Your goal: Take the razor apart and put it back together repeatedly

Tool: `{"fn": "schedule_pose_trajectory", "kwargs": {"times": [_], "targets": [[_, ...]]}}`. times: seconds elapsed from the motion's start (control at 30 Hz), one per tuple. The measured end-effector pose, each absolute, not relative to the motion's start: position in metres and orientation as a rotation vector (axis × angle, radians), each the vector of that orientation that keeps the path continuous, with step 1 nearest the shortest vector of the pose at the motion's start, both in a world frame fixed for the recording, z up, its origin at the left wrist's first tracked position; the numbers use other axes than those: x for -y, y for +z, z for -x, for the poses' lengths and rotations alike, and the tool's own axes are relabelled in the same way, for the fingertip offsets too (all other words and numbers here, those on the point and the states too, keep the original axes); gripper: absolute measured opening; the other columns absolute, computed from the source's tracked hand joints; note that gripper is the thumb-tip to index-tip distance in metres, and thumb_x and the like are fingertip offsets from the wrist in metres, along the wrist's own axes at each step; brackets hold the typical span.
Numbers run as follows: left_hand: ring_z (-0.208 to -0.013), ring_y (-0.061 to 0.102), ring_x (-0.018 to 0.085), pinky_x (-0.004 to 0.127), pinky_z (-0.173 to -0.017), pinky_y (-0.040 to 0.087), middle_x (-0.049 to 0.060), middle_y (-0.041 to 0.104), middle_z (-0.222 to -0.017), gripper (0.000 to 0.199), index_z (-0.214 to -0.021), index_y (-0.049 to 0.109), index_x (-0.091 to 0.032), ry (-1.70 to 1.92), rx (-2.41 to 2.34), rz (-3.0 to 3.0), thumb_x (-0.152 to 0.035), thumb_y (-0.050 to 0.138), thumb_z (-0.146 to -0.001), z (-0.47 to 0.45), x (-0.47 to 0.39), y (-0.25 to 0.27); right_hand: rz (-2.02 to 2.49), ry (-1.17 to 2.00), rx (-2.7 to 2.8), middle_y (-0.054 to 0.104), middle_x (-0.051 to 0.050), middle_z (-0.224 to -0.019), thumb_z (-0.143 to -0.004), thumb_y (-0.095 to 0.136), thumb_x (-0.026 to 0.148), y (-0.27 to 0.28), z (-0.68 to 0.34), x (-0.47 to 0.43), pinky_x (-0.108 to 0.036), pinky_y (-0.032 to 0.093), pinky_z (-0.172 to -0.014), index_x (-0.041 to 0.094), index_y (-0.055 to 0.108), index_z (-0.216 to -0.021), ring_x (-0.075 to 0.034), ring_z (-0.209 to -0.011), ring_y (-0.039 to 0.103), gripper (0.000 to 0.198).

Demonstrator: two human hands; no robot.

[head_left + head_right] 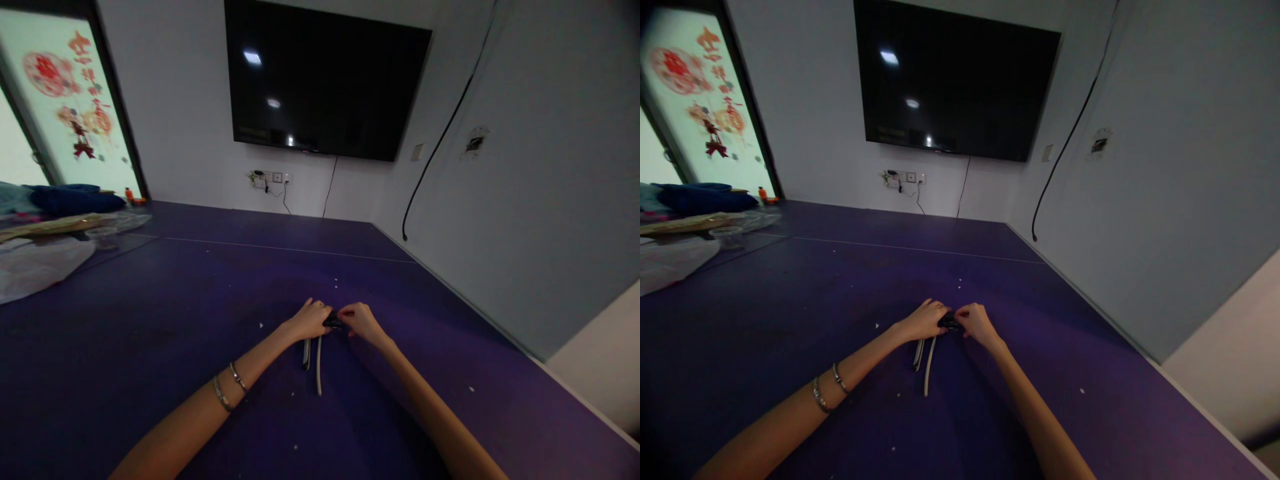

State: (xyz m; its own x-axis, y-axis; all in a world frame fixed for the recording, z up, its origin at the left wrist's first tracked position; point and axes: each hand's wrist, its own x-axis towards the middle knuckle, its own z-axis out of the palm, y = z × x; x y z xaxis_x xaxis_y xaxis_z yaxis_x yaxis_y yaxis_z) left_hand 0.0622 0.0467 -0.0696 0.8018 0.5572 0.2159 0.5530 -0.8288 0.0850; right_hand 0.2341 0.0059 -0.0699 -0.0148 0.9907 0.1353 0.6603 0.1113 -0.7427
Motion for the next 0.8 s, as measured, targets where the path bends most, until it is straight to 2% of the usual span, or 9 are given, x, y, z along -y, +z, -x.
{"fn": "schedule_pose_trajectory", "kwargs": {"times": [0.23, 0.47, 0.67, 0.8], "targets": [[-0.100, 0.054, 0.025, 0.042, -0.091, 0.034, 0.007, 0.063, -0.096, 0.023, -0.093, 0.058, -0.018, 0.367, -0.886, -2.976, -0.032, 0.059, -0.075, -0.062, -0.049, -0.073, 1.635, 0.661, 1.792, 0.070, -0.003, -0.077, -0.074, 0.051, 0.013, -0.073, -0.235, -0.007, -0.011, 0.042, -0.029, 0.012, 0.071, -0.080, -0.006, -0.039, 0.055, 0.021], [-0.099, 0.054, 0.024, 0.041, -0.090, 0.035, 0.007, 0.064, -0.094, 0.023, -0.095, 0.060, -0.018, 0.358, -0.853, -3.004, -0.031, 0.058, -0.076, -0.061, -0.048, -0.071, 1.539, 0.567, 1.869, 0.067, -0.005, -0.077, -0.073, 0.050, 0.018, -0.079, -0.237, -0.007, -0.012, 0.042, -0.028, 0.012, 0.071, -0.081, -0.007, -0.043, 0.055, 0.023], [-0.098, 0.054, 0.024, 0.040, -0.089, 0.036, 0.007, 0.063, -0.094, 0.023, -0.093, 0.061, -0.017, 0.357, -0.874, -3.016, -0.031, 0.058, -0.075, -0.061, -0.047, -0.070, 1.519, 0.564, 1.900, 0.065, -0.005, -0.080, -0.073, 0.050, 0.021, -0.078, -0.238, -0.006, -0.011, 0.041, -0.027, 0.014, 0.071, -0.084, -0.012, -0.057, 0.061, 0.025], [-0.098, 0.054, 0.024, 0.039, -0.089, 0.035, 0.007, 0.063, -0.095, 0.024, -0.093, 0.060, -0.017, 0.345, -0.897, -3.004, -0.032, 0.059, -0.074, -0.061, -0.046, -0.070, 1.524, 0.529, 1.944, 0.064, -0.006, -0.081, -0.074, 0.049, 0.023, -0.076, -0.238, -0.004, -0.011, 0.041, -0.027, 0.015, 0.071, -0.084, -0.012, -0.058, 0.061, 0.026]]}}
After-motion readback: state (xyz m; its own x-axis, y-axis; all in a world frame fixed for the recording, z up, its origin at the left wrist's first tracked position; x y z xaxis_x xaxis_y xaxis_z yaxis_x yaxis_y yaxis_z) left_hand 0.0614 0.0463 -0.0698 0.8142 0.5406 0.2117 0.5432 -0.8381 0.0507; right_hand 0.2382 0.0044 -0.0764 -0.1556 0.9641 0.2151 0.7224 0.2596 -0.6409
